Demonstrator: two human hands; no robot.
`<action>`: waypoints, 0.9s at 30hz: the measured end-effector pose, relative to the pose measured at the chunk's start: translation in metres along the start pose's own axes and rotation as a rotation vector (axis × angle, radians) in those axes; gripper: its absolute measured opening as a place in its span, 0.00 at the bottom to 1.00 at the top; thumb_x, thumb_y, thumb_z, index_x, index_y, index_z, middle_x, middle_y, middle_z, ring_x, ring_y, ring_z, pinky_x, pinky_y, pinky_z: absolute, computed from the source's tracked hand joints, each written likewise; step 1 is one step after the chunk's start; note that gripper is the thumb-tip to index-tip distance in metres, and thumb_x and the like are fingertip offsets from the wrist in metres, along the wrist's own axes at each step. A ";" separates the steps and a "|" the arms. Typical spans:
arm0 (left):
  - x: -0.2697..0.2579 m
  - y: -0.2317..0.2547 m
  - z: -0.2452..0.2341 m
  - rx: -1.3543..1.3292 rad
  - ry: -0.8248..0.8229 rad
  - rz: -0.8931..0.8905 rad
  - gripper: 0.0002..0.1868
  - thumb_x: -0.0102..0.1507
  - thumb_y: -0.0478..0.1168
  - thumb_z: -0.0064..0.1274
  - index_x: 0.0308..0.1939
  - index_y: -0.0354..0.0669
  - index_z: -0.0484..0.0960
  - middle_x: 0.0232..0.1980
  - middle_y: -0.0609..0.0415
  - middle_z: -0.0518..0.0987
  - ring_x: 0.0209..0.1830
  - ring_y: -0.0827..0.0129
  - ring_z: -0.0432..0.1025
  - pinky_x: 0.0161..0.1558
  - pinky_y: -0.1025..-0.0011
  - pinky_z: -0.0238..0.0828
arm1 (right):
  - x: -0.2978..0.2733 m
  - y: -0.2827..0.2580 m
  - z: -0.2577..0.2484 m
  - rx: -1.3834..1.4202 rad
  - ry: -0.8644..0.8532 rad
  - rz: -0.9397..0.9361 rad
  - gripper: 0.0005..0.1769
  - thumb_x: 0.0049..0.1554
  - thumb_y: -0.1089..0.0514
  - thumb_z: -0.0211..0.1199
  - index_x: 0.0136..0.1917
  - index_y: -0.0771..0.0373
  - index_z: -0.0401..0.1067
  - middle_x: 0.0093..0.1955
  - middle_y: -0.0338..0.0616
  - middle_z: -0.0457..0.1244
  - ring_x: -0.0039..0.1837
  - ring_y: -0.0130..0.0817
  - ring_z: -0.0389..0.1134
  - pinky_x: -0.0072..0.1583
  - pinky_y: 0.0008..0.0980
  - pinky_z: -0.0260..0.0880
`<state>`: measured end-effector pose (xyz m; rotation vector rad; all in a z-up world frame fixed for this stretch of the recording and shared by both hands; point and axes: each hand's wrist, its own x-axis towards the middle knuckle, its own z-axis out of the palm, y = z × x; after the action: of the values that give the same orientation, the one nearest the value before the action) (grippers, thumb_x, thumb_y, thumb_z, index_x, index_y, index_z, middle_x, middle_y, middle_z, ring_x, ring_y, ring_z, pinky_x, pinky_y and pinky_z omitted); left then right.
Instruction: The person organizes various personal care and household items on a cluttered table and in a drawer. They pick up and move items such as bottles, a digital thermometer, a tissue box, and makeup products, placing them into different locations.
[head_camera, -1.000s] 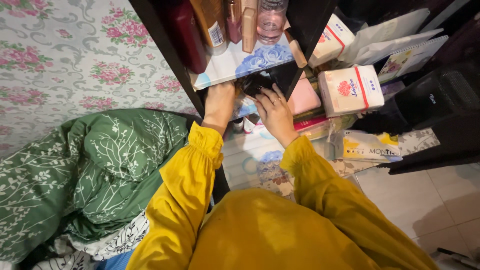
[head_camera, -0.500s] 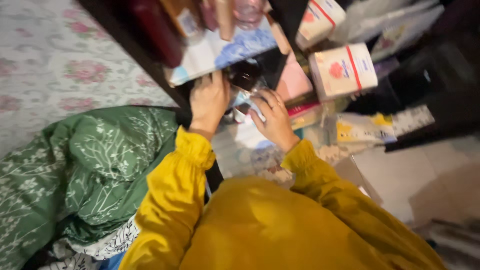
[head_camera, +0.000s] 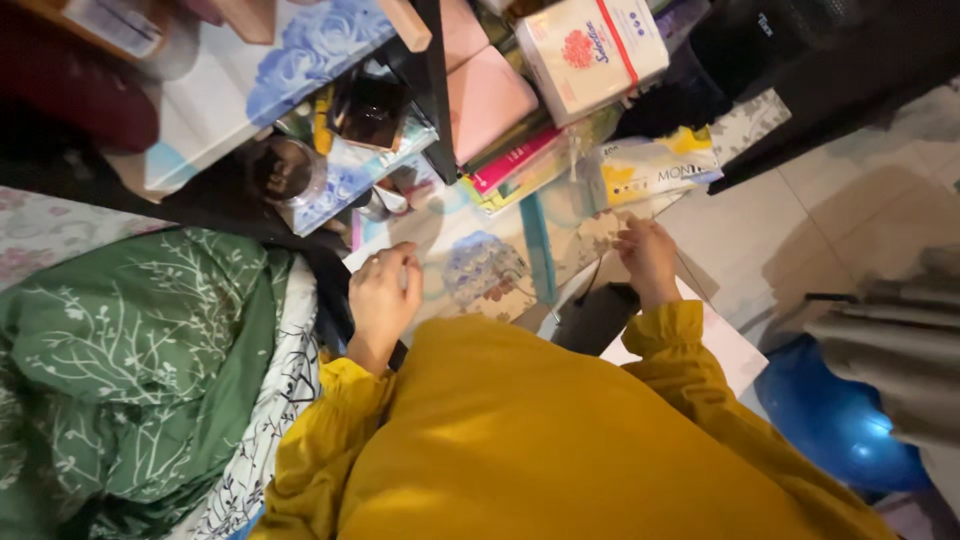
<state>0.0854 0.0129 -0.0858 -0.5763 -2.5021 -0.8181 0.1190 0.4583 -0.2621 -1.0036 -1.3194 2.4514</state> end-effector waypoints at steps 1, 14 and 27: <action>-0.004 -0.001 0.002 -0.046 -0.002 -0.050 0.09 0.64 0.36 0.55 0.48 0.44 0.82 0.38 0.52 0.82 0.35 0.58 0.77 0.40 0.61 0.73 | 0.004 0.005 -0.006 -0.060 0.003 0.083 0.12 0.62 0.56 0.68 0.53 0.63 0.70 0.40 0.42 0.64 0.39 0.30 0.65 0.42 0.26 0.65; -0.031 0.005 -0.008 -0.218 -0.022 -0.281 0.10 0.64 0.33 0.54 0.49 0.42 0.81 0.35 0.50 0.82 0.30 0.61 0.76 0.33 0.65 0.73 | 0.058 0.046 0.112 -0.175 0.039 0.087 0.32 0.56 0.48 0.71 0.67 0.61 0.63 0.38 0.44 0.64 0.33 0.34 0.67 0.36 0.31 0.71; -0.060 0.003 -0.012 -0.198 -0.072 -0.399 0.10 0.65 0.35 0.54 0.50 0.45 0.81 0.35 0.50 0.82 0.29 0.61 0.78 0.33 0.65 0.74 | 0.112 0.086 0.090 0.006 0.018 -0.029 0.15 0.62 0.52 0.64 0.61 0.52 0.69 0.32 0.35 0.58 0.30 0.25 0.60 0.31 0.25 0.54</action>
<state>0.1391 -0.0075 -0.1072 -0.1669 -2.6610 -1.2192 -0.0100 0.3972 -0.3497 -0.9954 -1.3111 2.4180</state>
